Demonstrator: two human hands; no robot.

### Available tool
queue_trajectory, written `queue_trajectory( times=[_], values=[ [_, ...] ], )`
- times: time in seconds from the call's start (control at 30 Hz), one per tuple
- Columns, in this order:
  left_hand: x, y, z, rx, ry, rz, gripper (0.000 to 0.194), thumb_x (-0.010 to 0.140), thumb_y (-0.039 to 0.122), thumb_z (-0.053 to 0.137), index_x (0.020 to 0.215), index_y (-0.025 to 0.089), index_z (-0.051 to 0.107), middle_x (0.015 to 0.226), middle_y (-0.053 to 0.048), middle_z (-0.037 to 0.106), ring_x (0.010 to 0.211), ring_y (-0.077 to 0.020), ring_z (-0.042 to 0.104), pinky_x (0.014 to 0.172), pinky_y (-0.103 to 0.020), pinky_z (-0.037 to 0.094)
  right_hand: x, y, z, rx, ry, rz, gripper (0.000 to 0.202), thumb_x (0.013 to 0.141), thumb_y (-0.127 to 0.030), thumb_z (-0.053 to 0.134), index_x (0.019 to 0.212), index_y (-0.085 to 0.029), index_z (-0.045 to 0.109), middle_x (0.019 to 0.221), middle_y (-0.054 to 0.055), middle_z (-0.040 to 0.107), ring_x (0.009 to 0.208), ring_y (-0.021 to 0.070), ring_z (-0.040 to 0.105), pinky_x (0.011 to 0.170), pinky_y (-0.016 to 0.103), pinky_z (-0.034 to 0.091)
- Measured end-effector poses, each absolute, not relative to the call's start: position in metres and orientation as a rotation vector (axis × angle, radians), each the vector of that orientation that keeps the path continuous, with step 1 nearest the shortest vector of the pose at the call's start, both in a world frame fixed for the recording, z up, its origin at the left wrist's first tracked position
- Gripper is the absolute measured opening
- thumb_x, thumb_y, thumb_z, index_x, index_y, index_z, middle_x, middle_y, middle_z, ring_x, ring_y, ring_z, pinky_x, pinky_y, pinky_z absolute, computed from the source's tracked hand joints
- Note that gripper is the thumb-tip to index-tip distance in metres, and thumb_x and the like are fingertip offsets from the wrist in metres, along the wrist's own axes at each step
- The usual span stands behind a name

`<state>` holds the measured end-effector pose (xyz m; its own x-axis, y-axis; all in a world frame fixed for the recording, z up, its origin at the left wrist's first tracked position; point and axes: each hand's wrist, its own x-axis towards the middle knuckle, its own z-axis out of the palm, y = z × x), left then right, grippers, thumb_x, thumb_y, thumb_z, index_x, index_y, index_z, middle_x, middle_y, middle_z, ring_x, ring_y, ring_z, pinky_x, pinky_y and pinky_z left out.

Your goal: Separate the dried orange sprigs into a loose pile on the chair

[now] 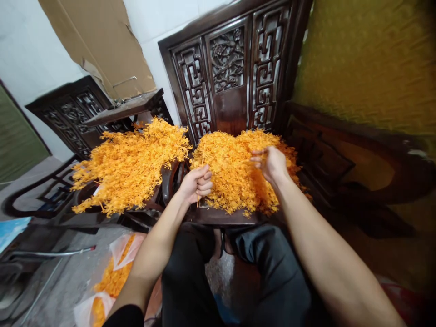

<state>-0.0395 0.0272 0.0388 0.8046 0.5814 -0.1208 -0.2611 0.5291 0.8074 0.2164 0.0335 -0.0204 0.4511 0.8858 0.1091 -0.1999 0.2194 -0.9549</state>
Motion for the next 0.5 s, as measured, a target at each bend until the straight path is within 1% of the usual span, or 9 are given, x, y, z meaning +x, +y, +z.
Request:
queue_trajectory(
  times=[0.07, 0.1, 0.13, 0.2, 0.27, 0.33, 0.4, 0.43, 0.5],
  values=[
    [-0.041, 0.032, 0.037, 0.868, 0.415, 0.521, 0.036, 0.094, 0.037, 0.062, 0.067, 0.016, 0.050, 0.051, 0.012, 0.011, 0.043, -0.0050, 0.003, 0.032, -0.013, 0.016, 0.217, 0.029, -0.023, -1.114, -0.730, 1.014, 0.008, 0.081, -0.026, 0.055, 0.082, -0.019, 0.053, 0.063, 0.001, 0.059, 0.044, 0.0119, 0.052, 0.038, 0.023, 0.040],
    [-0.041, 0.034, 0.035, 0.866, 0.420, 0.506, 0.036, 0.095, 0.037, 0.061, 0.067, 0.016, 0.050, 0.051, 0.012, 0.011, 0.043, -0.0052, 0.003, 0.032, -0.013, 0.016, 0.213, 0.025, -0.023, -1.122, -0.714, 1.085, 0.009, 0.077, -0.022, 0.056, 0.086, -0.017, 0.055, 0.066, 0.003, 0.061, 0.045, 0.0123, 0.053, 0.039, 0.024, 0.043],
    [-0.039, 0.036, 0.035, 0.864, 0.419, 0.493, 0.036, 0.096, 0.037, 0.060, 0.068, 0.016, 0.049, 0.052, 0.012, 0.010, 0.043, -0.0053, 0.003, 0.032, -0.013, 0.016, 0.209, 0.021, -0.022, -1.128, -0.704, 1.130, 0.015, 0.075, -0.018, 0.057, 0.090, -0.015, 0.057, 0.068, 0.003, 0.062, 0.046, 0.0123, 0.054, 0.040, 0.024, 0.044],
    [-0.036, 0.037, 0.034, 0.854, 0.397, 0.487, 0.037, 0.097, 0.037, 0.056, 0.068, 0.017, 0.048, 0.053, 0.011, 0.009, 0.043, -0.0056, 0.003, 0.033, -0.013, 0.016, 0.197, 0.013, -0.018, -1.092, -0.687, 1.167, 0.025, 0.073, -0.015, 0.059, 0.098, -0.014, 0.060, 0.070, 0.001, 0.061, 0.047, 0.0099, 0.052, 0.038, 0.020, 0.037],
    [-0.034, 0.036, 0.035, 0.835, 0.369, 0.493, 0.037, 0.099, 0.036, 0.053, 0.067, 0.017, 0.047, 0.054, 0.011, 0.007, 0.043, -0.0061, 0.003, 0.033, -0.013, 0.015, 0.185, 0.007, -0.010, -0.975, -0.676, 1.234, 0.026, 0.077, -0.021, 0.064, 0.102, -0.016, 0.060, 0.068, -0.003, 0.054, 0.045, 0.0064, 0.042, 0.036, 0.016, 0.023],
    [-0.034, 0.034, 0.037, 0.822, 0.342, 0.494, 0.037, 0.100, 0.035, 0.051, 0.067, 0.018, 0.046, 0.054, 0.011, 0.007, 0.044, -0.0065, 0.002, 0.033, -0.014, 0.014, 0.175, 0.002, -0.001, -0.834, -0.695, 1.370, 0.028, 0.080, -0.035, 0.071, 0.100, -0.019, 0.060, 0.065, -0.007, 0.046, 0.044, 0.0045, 0.032, 0.037, 0.015, 0.013],
    [-0.034, 0.032, 0.039, 0.822, 0.325, 0.492, 0.037, 0.099, 0.034, 0.052, 0.067, 0.018, 0.047, 0.053, 0.011, 0.007, 0.044, -0.0066, 0.001, 0.033, -0.014, 0.013, 0.165, 0.000, 0.004, -0.758, -0.756, 1.464, 0.037, 0.078, -0.049, 0.077, 0.090, -0.020, 0.056, 0.059, -0.009, 0.038, 0.043, 0.0043, 0.026, 0.038, 0.016, 0.011],
    [-0.033, 0.030, 0.039, 0.826, 0.323, 0.490, 0.037, 0.099, 0.034, 0.053, 0.067, 0.018, 0.047, 0.052, 0.011, 0.008, 0.043, -0.0065, 0.001, 0.033, -0.014, 0.013, 0.162, 0.001, 0.005, -0.754, -0.783, 1.449, 0.042, 0.076, -0.053, 0.079, 0.084, -0.021, 0.053, 0.057, -0.010, 0.035, 0.042, 0.0042, 0.024, 0.038, 0.017, 0.011],
    [-0.029, 0.026, 0.039, 0.847, 0.345, 0.479, 0.037, 0.097, 0.036, 0.056, 0.067, 0.017, 0.047, 0.051, 0.012, 0.008, 0.043, -0.0059, 0.001, 0.032, -0.014, 0.014, 0.157, 0.008, 0.001, -0.810, -0.809, 1.283, 0.050, 0.074, -0.059, 0.079, 0.075, -0.022, 0.045, 0.052, -0.012, 0.029, 0.041, 0.0043, 0.021, 0.038, 0.018, 0.015]
  ],
)
